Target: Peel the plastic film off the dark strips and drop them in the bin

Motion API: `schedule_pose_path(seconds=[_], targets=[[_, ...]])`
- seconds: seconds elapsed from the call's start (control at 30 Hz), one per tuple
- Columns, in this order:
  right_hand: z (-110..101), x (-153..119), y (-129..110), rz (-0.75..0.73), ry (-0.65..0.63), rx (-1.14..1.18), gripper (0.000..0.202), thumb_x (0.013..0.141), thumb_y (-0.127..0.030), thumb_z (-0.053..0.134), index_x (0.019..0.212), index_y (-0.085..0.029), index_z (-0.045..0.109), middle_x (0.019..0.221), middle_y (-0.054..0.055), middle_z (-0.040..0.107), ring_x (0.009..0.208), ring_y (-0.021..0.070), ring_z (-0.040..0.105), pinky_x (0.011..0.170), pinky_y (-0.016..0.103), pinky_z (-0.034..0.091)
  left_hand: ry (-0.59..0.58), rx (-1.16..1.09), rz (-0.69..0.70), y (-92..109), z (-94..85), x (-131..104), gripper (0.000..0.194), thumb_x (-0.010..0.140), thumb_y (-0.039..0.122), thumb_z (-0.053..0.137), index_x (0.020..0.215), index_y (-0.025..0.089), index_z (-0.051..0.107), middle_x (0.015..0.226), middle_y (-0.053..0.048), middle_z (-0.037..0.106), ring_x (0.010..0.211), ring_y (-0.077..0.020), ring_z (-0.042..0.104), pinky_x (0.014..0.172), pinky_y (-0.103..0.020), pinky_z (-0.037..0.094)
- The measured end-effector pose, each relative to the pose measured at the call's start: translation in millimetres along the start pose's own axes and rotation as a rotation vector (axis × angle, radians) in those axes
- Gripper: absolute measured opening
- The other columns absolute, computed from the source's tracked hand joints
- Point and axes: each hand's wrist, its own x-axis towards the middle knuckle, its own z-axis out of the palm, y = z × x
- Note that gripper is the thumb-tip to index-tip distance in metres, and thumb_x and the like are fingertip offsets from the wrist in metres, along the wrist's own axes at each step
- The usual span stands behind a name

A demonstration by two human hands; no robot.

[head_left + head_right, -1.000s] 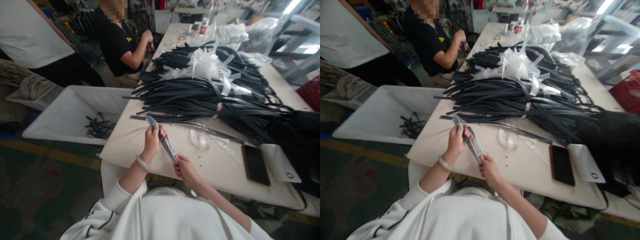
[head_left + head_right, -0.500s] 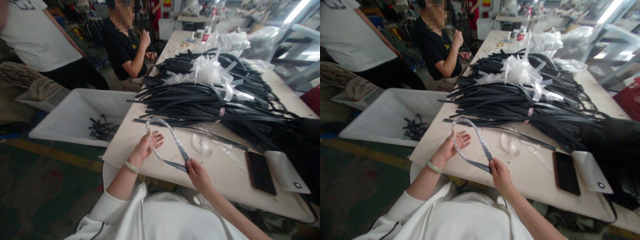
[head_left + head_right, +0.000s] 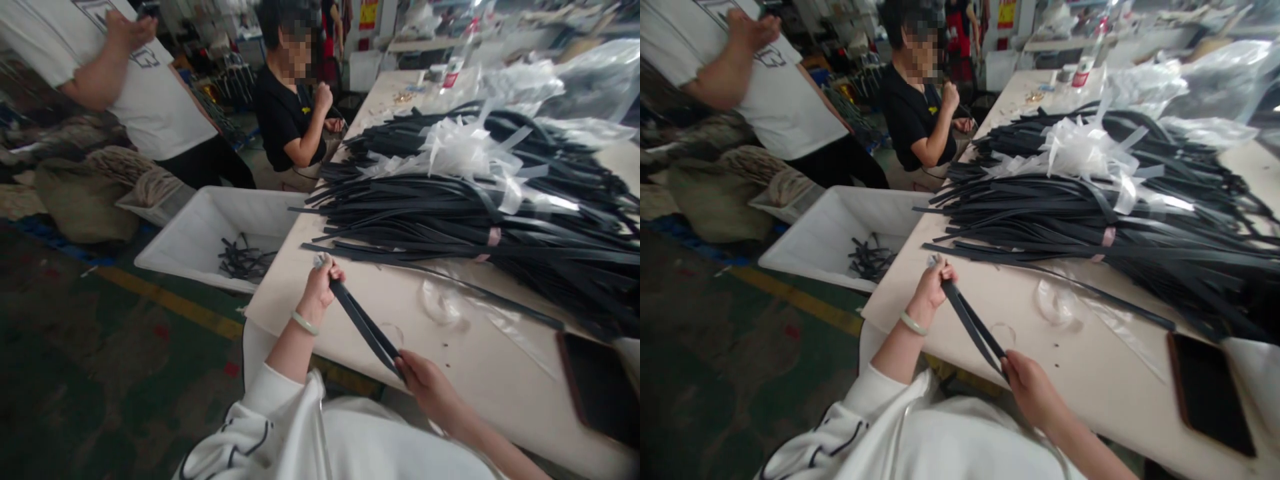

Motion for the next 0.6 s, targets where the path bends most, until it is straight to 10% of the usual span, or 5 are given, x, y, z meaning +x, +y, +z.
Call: schedule_pose_path(seconds=[0.23,0.37,0.47,0.6], targets=[[-6,34,-17,-0.035,0.119,-0.024,0.034,0.090,-0.051,0.037,0.072,-0.025,0.049,0.060,0.004,0.059,0.054,0.0198,0.054,0.055,0.032,0.040,0.069,0.428,0.192,56,-36.6,-4,0.062,0.050,0.014,0.091,0.105,0.015,0.062,0.068,0.005,0.063,0.049,-0.0052,0.053,0.048,-0.016,0.041],[-1,61,-50,-0.086,-0.006,0.119,0.035,0.092,-0.045,0.035,0.087,-0.020,0.059,0.063,0.002,0.061,0.048,0.0156,0.052,0.050,0.028,0.042,0.034,0.619,0.253,150,-46.5,-11,0.043,0.052,0.000,0.084,0.092,0.008,0.069,0.075,-0.004,0.070,0.055,-0.0074,0.056,0.046,-0.014,0.038],[2,86,-80,-0.118,-0.058,0.178,0.032,0.091,-0.042,0.042,0.082,-0.019,0.063,0.065,0.002,0.063,0.050,0.0132,0.054,0.051,0.025,0.043,-0.182,1.127,0.286,227,-39.0,-18,0.032,0.057,-0.006,0.076,0.086,0.007,0.072,0.090,-0.008,0.073,0.086,-0.0142,0.064,0.073,-0.017,0.049],[16,134,-124,-0.206,-0.110,0.217,0.028,0.089,-0.035,0.050,0.071,-0.018,0.062,0.059,0.000,0.061,0.051,0.0114,0.055,0.050,0.022,0.041,-0.039,1.385,0.348,307,-22.9,-18,0.031,0.055,-0.013,0.069,0.071,0.014,0.072,0.083,-0.003,0.072,0.100,-0.0183,0.063,0.097,-0.023,0.045]])
